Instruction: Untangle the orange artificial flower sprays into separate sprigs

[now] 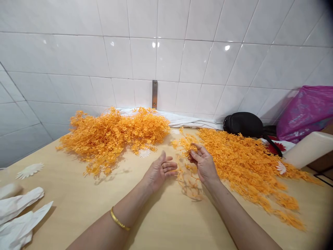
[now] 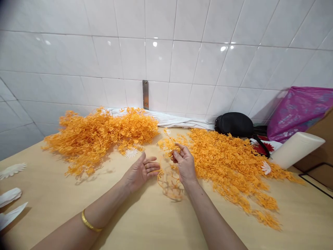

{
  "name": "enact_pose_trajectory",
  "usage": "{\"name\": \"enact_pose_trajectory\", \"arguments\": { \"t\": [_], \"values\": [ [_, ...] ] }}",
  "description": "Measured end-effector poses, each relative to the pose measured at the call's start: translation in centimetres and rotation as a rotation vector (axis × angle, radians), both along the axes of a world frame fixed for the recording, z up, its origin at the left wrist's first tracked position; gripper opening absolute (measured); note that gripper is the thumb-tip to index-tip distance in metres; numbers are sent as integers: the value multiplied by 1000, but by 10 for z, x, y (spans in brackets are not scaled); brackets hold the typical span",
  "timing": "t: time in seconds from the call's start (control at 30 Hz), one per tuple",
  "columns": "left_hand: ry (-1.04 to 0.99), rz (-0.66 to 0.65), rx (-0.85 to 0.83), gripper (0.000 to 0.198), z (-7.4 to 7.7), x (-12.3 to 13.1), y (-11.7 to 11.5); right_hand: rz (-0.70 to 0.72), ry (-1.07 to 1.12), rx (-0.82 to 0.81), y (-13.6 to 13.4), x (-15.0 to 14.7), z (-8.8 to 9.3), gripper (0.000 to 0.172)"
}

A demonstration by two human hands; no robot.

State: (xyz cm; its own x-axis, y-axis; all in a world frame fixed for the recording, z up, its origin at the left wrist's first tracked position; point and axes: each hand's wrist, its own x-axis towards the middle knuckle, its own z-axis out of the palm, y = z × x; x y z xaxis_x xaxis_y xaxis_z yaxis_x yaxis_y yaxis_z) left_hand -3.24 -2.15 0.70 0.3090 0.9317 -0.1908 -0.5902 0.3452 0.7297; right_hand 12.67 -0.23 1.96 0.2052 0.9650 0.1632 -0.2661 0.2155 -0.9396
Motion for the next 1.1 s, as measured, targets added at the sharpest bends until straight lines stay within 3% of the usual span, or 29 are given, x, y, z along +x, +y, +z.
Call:
{"name": "enact_pose_trajectory", "arguments": {
  "t": [0.13, 0.37, 0.47, 0.6, 0.8, 0.87, 1.0, 1.1],
  "values": [
    [27, 64, -10, 50, 0, -7, 7, 42, -80, 32, -1, -2, -1, 36],
    [103, -140, 101, 20, -6, 3, -2, 225, -190, 51, -11, -19, -5, 41],
    [79, -146, 91, 10, -10, 4, -2, 145, -116, 10, -10, -21, -9, 44],
    [37, -72, 80, 7, -13, 4, 1, 71, -26, -104, -7, -19, -13, 33],
    [-11, -102, 72, 4, -13, 3, 3, 468, -88, -152, -17, -26, -11, 26],
    [-29, -102, 45, 5, -12, 3, 2, 523, -49, -132, -18, -29, -11, 24],
    [-61, -3, -20, 4, -11, 6, 1, 415, -61, -153, -16, -32, -16, 24],
    [-48, 99, -31, 3, -11, 9, 1, 237, -331, -9, -16, -35, -18, 25]
  ]
}}
